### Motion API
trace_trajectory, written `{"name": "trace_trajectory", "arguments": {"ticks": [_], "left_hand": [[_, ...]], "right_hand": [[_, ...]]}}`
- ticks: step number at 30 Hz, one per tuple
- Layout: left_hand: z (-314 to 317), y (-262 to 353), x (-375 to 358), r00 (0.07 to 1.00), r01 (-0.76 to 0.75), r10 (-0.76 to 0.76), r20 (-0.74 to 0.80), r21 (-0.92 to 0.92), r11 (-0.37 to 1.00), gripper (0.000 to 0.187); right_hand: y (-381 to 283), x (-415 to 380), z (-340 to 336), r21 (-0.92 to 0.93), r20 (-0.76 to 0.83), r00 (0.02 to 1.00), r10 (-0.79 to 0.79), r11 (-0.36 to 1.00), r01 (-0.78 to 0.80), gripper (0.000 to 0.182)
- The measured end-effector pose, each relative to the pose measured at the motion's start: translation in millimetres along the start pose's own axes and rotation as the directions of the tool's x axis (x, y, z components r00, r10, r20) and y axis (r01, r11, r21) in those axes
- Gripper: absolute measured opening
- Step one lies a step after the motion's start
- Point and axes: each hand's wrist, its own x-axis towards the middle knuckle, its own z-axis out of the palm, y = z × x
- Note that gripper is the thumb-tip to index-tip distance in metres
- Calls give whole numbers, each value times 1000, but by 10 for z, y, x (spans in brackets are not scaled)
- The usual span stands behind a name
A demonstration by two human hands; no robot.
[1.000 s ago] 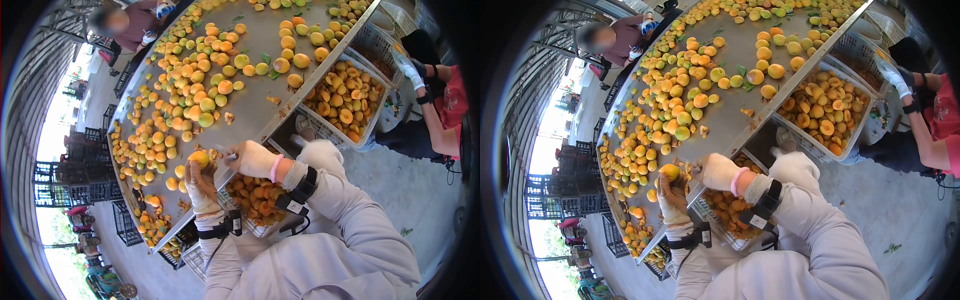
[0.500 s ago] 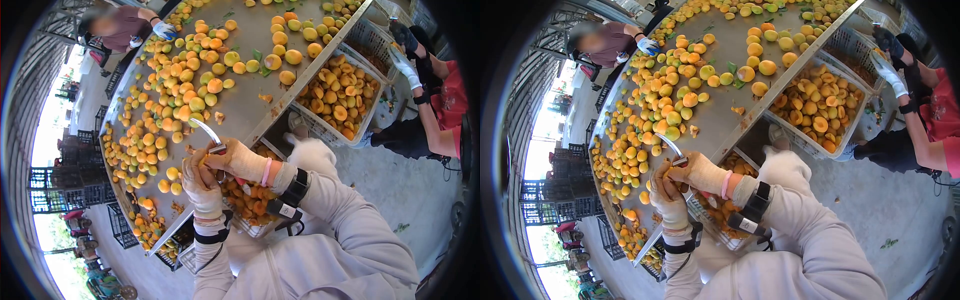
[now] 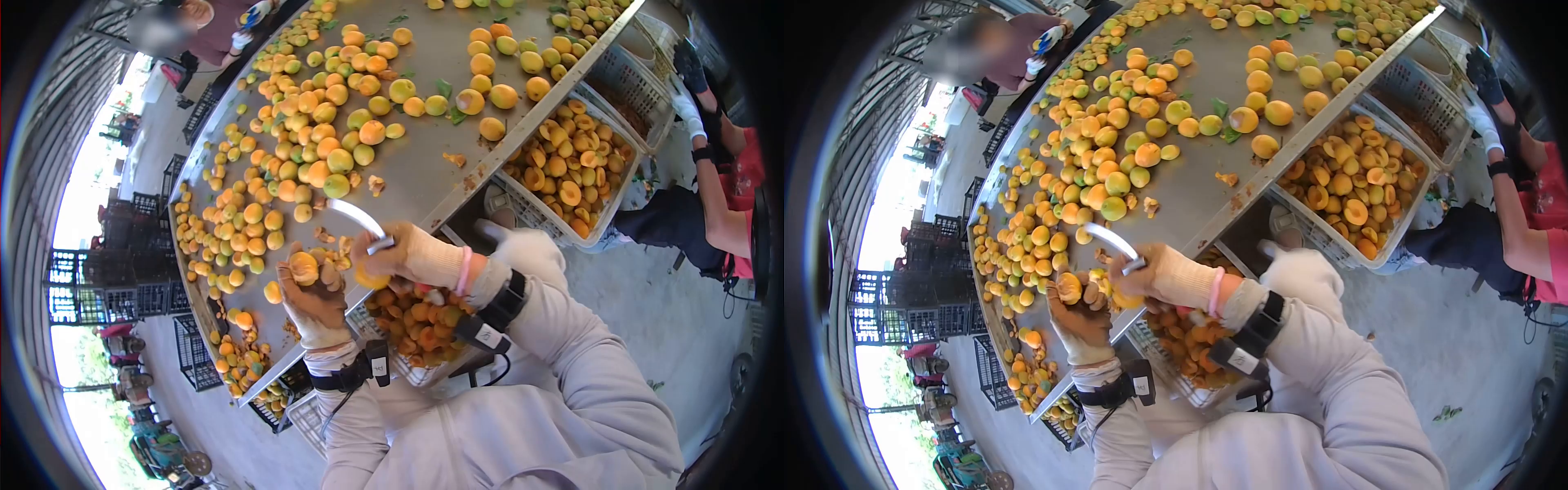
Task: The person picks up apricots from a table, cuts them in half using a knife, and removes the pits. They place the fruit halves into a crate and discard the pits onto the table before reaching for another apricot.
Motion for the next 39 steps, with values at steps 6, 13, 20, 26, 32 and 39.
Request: {"name": "trace_trajectory", "arguments": {"ticks": [6,13,20,26,32,39], "left_hand": [[33,-90,-144,993,104,-99,-61,90,990,64],[-112,-319,-252,951,277,-302,66,251,927,49],[300,-368,-396,934,357,-341,-106,316,879,43],[217,-459,-401,959,270,-282,-21,359,893,36],[155,-553,-304,996,32,-79,47,627,778,41],[267,-586,-332,956,245,-284,70,334,910,37]], "right_hand": [[47,19,8,-251,-196,947,-252,947,200,17],[-163,149,37,464,-433,817,-380,684,564,14],[-210,114,188,385,-441,794,-418,711,588,11],[-140,162,178,340,-369,777,-511,703,624,12],[0,251,239,-19,-407,614,-676,678,734,9],[-74,214,-36,671,-192,903,-384,621,406,14]]}}
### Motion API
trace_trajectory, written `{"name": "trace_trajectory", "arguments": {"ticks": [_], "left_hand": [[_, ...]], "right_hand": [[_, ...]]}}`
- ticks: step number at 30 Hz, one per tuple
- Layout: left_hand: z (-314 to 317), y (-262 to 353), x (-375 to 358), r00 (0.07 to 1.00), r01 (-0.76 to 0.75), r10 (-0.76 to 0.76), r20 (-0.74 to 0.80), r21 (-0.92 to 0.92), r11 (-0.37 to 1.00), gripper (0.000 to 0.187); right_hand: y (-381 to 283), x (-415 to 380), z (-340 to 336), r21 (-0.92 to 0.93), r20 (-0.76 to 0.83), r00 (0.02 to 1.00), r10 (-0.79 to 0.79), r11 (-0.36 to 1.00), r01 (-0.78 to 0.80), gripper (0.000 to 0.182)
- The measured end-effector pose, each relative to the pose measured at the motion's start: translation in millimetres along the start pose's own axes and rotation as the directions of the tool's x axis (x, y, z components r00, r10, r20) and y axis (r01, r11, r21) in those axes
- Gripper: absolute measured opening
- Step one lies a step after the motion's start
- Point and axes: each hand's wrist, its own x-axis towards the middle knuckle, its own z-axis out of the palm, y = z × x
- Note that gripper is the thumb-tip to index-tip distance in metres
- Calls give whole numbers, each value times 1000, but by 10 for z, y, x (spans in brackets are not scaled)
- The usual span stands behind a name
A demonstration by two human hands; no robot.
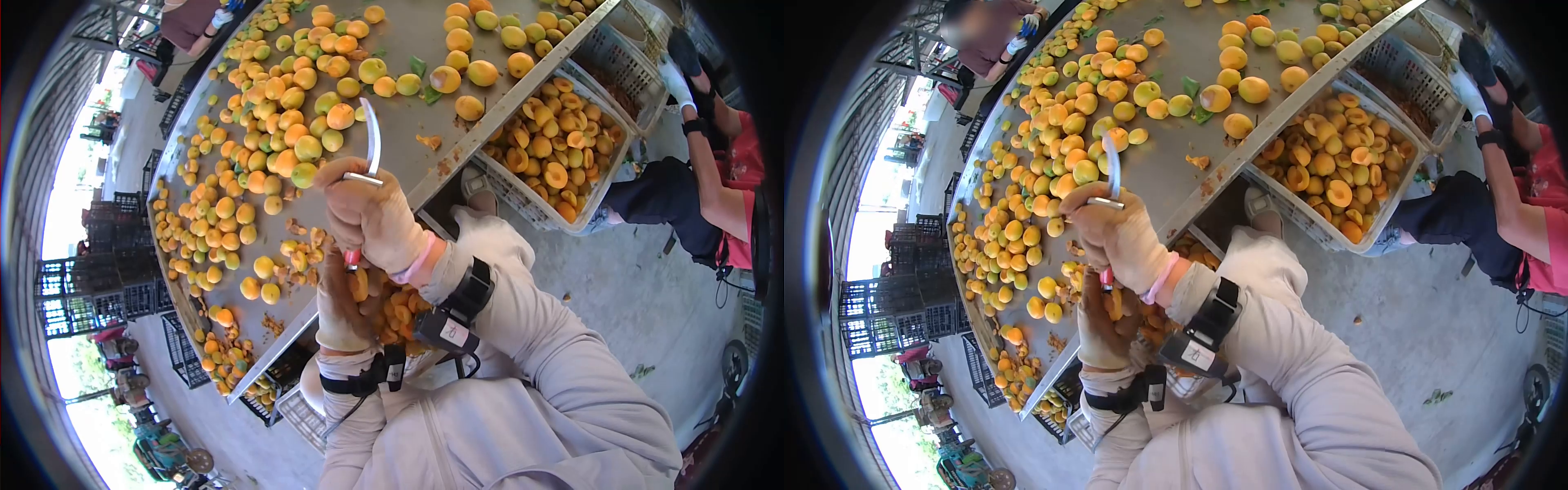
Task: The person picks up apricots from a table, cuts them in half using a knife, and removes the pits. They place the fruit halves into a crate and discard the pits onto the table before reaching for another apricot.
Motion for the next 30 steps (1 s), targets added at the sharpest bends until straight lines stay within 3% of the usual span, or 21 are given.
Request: {"name": "trace_trajectory", "arguments": {"ticks": [1,2,4,7,10,12,13,16,17,18,19,20,22,23,24,26,27,28,29,30], "left_hand": [[-60,-19,29,998,51,-50,27,-45,998,39],[-86,-13,54,994,105,-100,54,-88,991,42],[-92,45,97,927,374,-352,127,-348,860,45],[-158,-76,120,871,310,-65,487,-444,841,49],[-129,-25,142,920,323,-165,356,-448,833,51],[4,111,102,996,-13,-2,-90,-160,987,53],[41,185,90,947,-141,148,-287,44,989,54],[-57,209,131,800,-445,571,-185,455,771,58],[-162,172,170,736,-505,673,-82,595,625,61],[-160,161,190,698,-563,716,-15,606,562,61],[-138,136,203,656,-616,753,49,611,497,61],[-106,104,208,609,-666,786,110,609,431,61],[-26,96,151,612,-630,782,117,671,392,57],[-36,74,162,592,-614,795,134,713,337,55],[-47,58,184,573,-597,805,154,752,281,53],[-68,53,269,649,-532,752,-114,639,556,49],[-89,64,300,679,-491,693,-242,552,674,47],[-149,110,268,851,-466,507,-135,250,849,46],[-244,190,200,943,-326,329,50,-55,944,45],[-306,200,259,947,-268,299,121,-220,938,44]], "right_hand": [[36,23,53,14,-122,993,5,1000,-3,15],[27,35,47,43,-109,994,25,999,-21,16],[19,64,-16,100,-85,994,67,993,-59,17],[92,109,-92,297,-119,987,105,953,-65,20],[73,129,-103,194,-275,961,13,980,42,17],[-162,111,-6,-141,-342,936,-88,989,41,16],[-244,119,42,-303,-353,924,-144,953,33,17],[-44,-35,39,-638,-358,926,117,694,-334,25],[59,-76,14,-740,-309,940,145,585,-333,29],[205,-108,-55,-825,-268,947,177,465,-321,34],[494,-73,-331,-944,-31,999,-27,329,-20,37],[409,-95,-256,-899,-118,989,87,413,-143,37],[158,-152,-15,-753,-248,910,332,525,-397,36],[121,-153,-4,-741,-252,893,372,520,-425,33],[240,-126,-109,-802,-190,953,236,523,-289,32],[498,-91,-250,-883,-42,998,-37,469,-19,31],[471,-111,-220,-817,-130,990,57,560,-140,28],[432,-134,-172,-731,-204,966,160,631,-259,25],[345,-138,-46,-630,-261,928,267,681,-374,22],[287,-120,-1,-573,-247,924,292,725,-382,21]]}}
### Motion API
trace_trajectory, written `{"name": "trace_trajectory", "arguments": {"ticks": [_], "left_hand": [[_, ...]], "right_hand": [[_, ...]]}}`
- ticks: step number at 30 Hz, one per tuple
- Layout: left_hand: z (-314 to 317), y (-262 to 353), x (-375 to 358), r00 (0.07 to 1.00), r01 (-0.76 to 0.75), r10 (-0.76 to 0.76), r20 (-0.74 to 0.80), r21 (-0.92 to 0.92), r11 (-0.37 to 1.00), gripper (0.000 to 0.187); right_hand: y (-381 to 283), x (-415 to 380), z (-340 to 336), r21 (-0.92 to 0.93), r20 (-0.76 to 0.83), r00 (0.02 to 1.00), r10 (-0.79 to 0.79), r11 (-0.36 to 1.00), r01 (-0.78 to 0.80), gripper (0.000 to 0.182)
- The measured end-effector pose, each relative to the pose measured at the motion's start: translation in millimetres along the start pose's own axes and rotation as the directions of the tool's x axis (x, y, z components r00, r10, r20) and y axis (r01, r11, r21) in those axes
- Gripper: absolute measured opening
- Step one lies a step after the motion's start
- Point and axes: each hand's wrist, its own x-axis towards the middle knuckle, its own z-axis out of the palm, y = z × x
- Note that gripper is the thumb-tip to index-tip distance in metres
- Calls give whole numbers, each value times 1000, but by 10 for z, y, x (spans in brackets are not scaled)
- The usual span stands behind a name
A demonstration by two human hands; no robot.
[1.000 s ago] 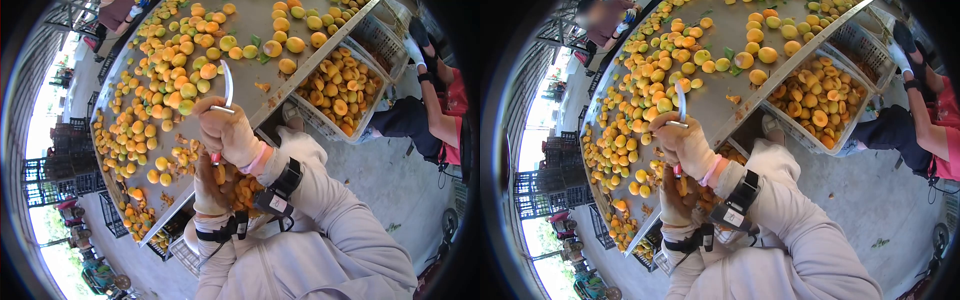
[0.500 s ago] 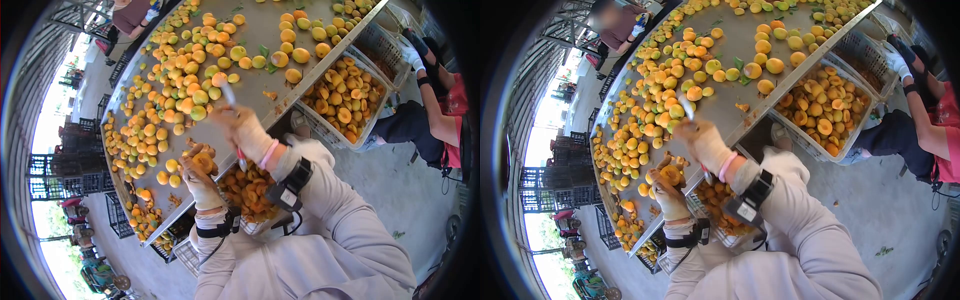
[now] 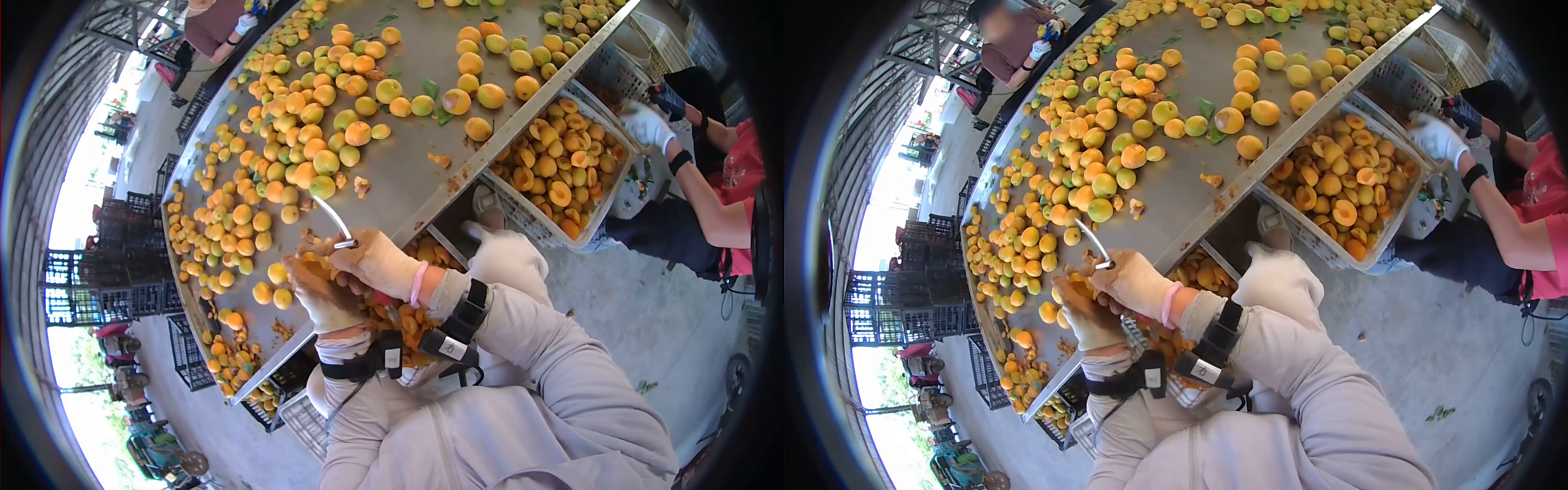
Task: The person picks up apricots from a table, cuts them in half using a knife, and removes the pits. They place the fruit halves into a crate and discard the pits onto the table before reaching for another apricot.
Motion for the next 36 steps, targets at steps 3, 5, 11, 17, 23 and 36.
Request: {"name": "trace_trajectory", "arguments": {"ticks": [3,5,11,17,23,36], "left_hand": [[82,14,110,985,-27,-34,-171,-340,940,42],[-85,7,81,935,-150,-16,-354,-436,888,40],[-251,85,-449,960,118,-150,-238,-144,983,36],[-80,206,-583,988,58,70,-134,764,643,35],[-514,434,-83,986,111,142,-92,984,-139,30],[-374,633,969,958,240,-74,-276,919,-313,38]], "right_hand": [[-98,78,-58,191,-10,1000,-20,981,22,16],[-139,203,-154,-129,-85,992,-97,988,85,22],[-355,178,-294,-254,-266,906,-328,931,262,26],[-531,52,-337,-33,-344,916,-207,977,209,23],[-552,31,-511,9,-336,901,-275,956,295,23],[-574,-48,-442,65,-272,944,-188,975,213,36]]}}
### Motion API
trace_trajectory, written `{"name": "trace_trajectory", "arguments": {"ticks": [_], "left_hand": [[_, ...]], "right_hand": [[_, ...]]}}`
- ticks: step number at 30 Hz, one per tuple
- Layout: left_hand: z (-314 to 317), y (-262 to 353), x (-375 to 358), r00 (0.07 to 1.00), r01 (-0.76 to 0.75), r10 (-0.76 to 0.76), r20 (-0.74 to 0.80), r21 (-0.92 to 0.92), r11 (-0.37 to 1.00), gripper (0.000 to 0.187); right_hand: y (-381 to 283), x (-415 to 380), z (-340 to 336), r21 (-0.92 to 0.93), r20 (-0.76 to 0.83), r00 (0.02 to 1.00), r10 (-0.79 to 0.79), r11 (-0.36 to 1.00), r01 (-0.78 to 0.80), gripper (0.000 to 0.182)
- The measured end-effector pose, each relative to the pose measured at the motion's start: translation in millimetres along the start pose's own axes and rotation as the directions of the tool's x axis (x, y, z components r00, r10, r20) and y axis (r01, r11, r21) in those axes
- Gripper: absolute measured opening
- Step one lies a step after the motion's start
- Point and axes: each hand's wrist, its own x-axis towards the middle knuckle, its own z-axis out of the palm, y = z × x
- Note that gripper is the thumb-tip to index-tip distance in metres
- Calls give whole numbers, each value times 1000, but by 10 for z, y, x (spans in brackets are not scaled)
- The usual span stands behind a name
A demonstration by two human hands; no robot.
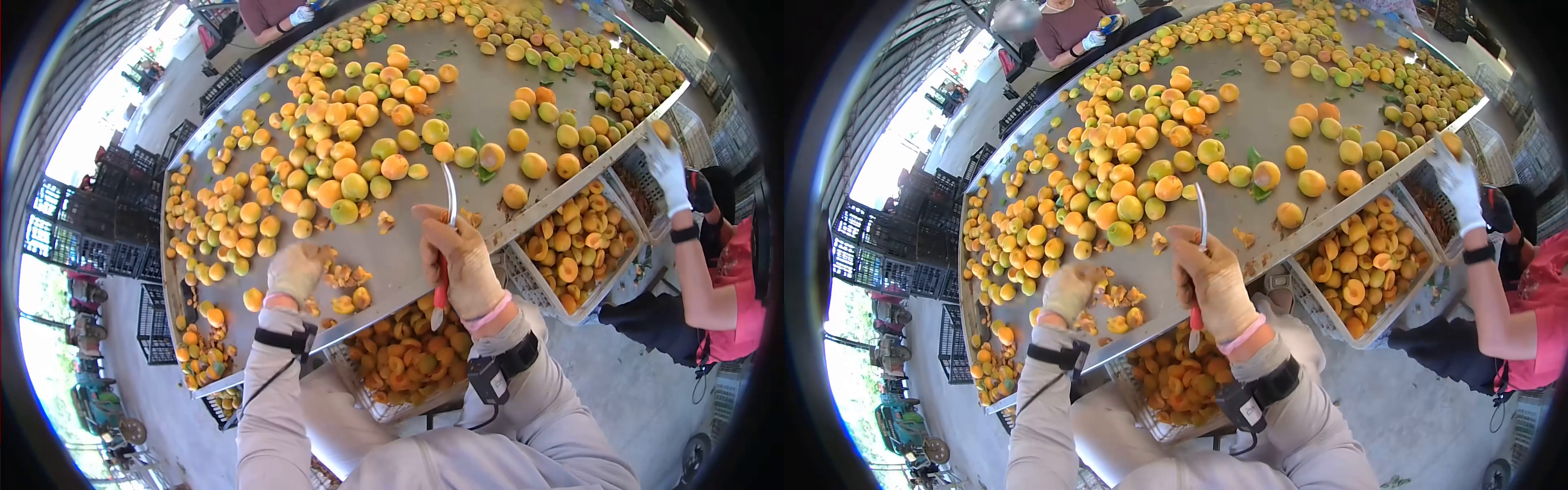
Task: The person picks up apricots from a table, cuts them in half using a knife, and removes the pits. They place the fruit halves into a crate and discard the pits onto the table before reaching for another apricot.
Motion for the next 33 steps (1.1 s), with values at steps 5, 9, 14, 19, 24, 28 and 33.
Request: {"name": "trace_trajectory", "arguments": {"ticks": [5,9,14,19,24,28,33], "left_hand": [[113,167,934,925,-107,59,-375,-110,988,36],[445,198,1530,952,-105,74,-297,-92,990,56],[435,-6,1407,987,-159,131,-90,-483,861,57],[468,-19,921,978,-204,112,-175,-706,678,47],[181,-117,62,953,-88,246,-175,-941,-328,49],[264,-274,-324,943,26,273,-189,-778,-627,43],[456,-186,-617,963,5,203,-178,-740,-672,42]], "right_hand": [[-15,-50,97,-75,73,986,153,986,-148,36],[30,-23,135,-93,118,975,191,979,-180,34],[-5,-24,159,-54,154,971,184,983,-177,34],[156,-15,193,-149,98,986,134,982,-118,29],[328,24,245,-242,108,989,100,968,-71,28],[550,-18,345,-346,167,983,78,938,-15,21],[834,-55,410,-527,340,918,-206,766,367,22]]}}
